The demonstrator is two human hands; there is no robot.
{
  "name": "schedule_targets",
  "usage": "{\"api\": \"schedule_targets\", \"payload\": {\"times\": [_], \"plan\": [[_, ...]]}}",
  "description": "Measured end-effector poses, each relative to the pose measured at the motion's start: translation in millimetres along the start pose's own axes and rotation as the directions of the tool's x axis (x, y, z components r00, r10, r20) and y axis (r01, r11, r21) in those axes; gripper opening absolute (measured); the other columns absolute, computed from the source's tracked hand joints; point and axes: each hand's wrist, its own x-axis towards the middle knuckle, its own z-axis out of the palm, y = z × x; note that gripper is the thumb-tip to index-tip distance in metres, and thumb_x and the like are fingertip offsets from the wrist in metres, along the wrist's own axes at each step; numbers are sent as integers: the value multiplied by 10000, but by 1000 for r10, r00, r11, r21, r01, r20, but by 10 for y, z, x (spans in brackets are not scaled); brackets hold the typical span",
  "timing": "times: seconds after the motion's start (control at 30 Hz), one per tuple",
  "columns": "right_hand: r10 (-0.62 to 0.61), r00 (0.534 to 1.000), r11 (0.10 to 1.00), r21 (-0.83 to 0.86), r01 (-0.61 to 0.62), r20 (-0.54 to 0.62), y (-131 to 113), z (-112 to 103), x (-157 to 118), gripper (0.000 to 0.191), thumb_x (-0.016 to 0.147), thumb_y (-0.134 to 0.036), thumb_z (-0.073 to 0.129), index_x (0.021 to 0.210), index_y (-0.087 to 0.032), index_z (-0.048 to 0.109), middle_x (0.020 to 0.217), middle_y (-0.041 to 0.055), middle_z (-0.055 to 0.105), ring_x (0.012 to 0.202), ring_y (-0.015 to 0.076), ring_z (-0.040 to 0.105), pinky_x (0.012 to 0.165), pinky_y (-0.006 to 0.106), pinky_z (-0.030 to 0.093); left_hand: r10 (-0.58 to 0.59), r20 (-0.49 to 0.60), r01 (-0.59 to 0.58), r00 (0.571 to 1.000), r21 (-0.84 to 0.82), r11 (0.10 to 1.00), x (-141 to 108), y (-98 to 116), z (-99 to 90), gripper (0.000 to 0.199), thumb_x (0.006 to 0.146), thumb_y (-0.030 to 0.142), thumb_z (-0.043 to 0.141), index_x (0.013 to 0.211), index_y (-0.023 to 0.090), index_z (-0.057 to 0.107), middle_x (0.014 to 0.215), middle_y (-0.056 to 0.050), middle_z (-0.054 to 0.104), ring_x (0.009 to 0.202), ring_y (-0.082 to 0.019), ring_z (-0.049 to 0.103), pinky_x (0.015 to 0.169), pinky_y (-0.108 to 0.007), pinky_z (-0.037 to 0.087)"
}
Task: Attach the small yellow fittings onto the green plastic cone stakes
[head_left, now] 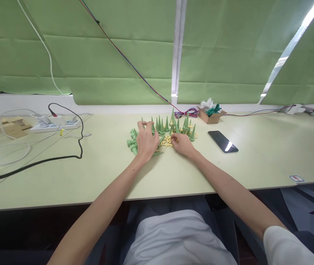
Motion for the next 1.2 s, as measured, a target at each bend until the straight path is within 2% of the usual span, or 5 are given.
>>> {"api": "schedule_targets", "payload": {"times": [0.07, 0.17, 0.4, 1.0, 1.2], "plan": [[-3, 1000, 1000, -8, 3, 12, 3, 8, 1, 169, 827, -139, 539, 912, -173, 681, 857, 50, 735, 772, 201, 634, 723, 290, 431, -50, -26, 51, 998, 60, 997, 25, -15, -33, 375, 895, 253, 485, 1265, 198, 504, 1292, -146, 434, 667, -181, 606, 628, -349, 466], [-3, 1000, 1000, -12, 3, 24, 5, 4, 2, 168, 829, -137, 540, 912, -173, 682, 862, 53, 732, 778, 201, 635, 721, 288, 428, -99, 40, 94, 994, 116, 989, 33, -35, -46, 432, 885, 272, 492, 1310, 202, 446, 1293, -160, 436, 689, -210, 616, 612, -362, 467], [-3, 999, 1000, -15, 4, 36, 9, -2, 5, 167, 844, -155, 528, 909, -177, 680, 856, 50, 729, 762, 194, 628, 732, 287, 428, -114, 121, 102, 986, 102, 990, 16, -15, -38, 421, 892, 307, 487, 1297, 211, 427, 1302, -164, 420, 690, -213, 609, 613, -378, 477], [-8, 999, 1000, -17, 8, 43, 12, 0, 4, 179, 843, -155, 538, 922, -174, 698, 867, 60, 732, 783, 200, 640, 749, 290, 442, -188, 160, 229, 969, -293, 928, 58, 2, -5, 322, 819, 165, 572, 1132, 212, 509, 1255, -114, 392, 642, -112, 568, 928, -407, 490], [-10, 999, 1000, -18, 10, 42, 6, -6, 0, 173, 845, -151, 539, 903, -172, 701, 861, 62, 728, 777, 197, 637, 751, 289, 445, -251, 139, 286, 958, -379, 880, 73, -45, 47, 305, 827, 178, 575, 1130, 216, 571, 1271, -118, 414, 715, -125, 598, 853, -373, 524]]}}
